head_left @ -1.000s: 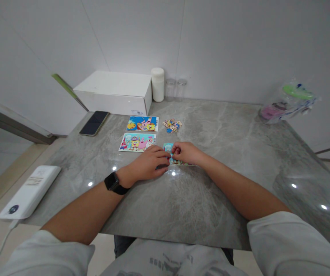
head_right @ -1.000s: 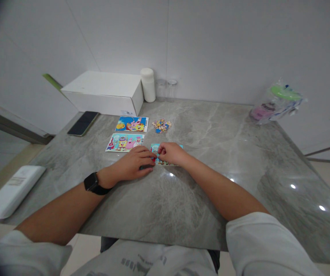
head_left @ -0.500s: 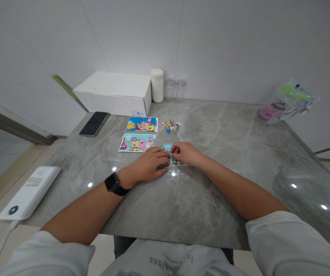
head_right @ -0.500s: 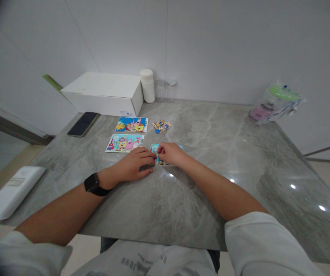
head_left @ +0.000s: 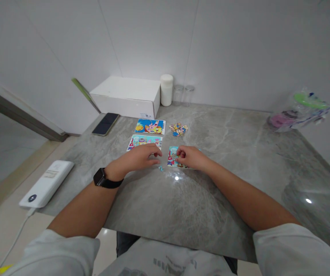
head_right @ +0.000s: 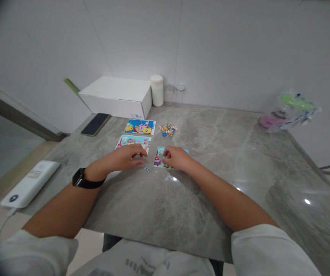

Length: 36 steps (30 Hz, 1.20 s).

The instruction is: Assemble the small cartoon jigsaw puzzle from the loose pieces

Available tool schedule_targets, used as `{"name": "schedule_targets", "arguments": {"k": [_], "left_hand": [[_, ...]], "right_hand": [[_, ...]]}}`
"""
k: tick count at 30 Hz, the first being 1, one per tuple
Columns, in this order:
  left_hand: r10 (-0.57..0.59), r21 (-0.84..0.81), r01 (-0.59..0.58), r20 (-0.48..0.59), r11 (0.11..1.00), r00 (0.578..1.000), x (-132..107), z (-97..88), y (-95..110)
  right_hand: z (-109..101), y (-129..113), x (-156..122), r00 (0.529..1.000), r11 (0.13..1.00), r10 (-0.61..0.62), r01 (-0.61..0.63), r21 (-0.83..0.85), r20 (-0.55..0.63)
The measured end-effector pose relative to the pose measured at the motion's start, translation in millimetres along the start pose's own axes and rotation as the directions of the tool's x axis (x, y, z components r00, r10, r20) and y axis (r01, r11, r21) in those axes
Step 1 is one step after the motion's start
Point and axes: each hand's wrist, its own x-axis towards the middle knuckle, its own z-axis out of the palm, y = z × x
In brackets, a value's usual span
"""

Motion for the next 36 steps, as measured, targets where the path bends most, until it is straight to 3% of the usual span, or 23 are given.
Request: {"name": "schedule_targets", "arguments": {"k": [6, 10, 22, 25, 30, 36], "left_hand": [[0.109, -0.028, -0.106, 0.157, 0.994, 0.982, 0.1, 11.9, 4.4], [0.095, -0.025, -0.092, 0.189, 0.995, 0.977, 1.8, 16.0, 5.4], [-0.027, -0.068, 0.039, 0.177, 0.997, 0.984, 1.4, 17.6, 9.8], [-0.114, -0.139, 0.127, 0.097, 0.982, 0.989, 3.9, 21.1, 14.1], [-0.308, -0.408, 0.234, -0.125, 0.883, 0.943, 13.0, 37.7, 20.8], [-0.403, -0.691, 0.237, -0.085, 0.683, 0.911, 22.4, 53.5, 21.2]], "right_hand": [[1.2, 4.5, 1.8, 0.999, 0.997, 0.026, -0.027, 0.075, 0.02], [2.3, 7.3, 3.2, 1.0, 0.997, 0.014, -0.015, 0.08, 0.017], [-1.2, 6.4, 2.6, 0.998, 0.987, 0.035, -0.043, 0.155, 0.054], [-2.8, 6.2, 2.0, 0.993, 0.976, 0.074, -0.091, 0.196, 0.094], [-3.5, 7.2, 2.4, 0.987, 0.963, 0.101, -0.128, 0.238, 0.124], [-4.4, 10.1, 6.1, 0.974, 0.924, 0.142, -0.194, 0.331, 0.176]]}}
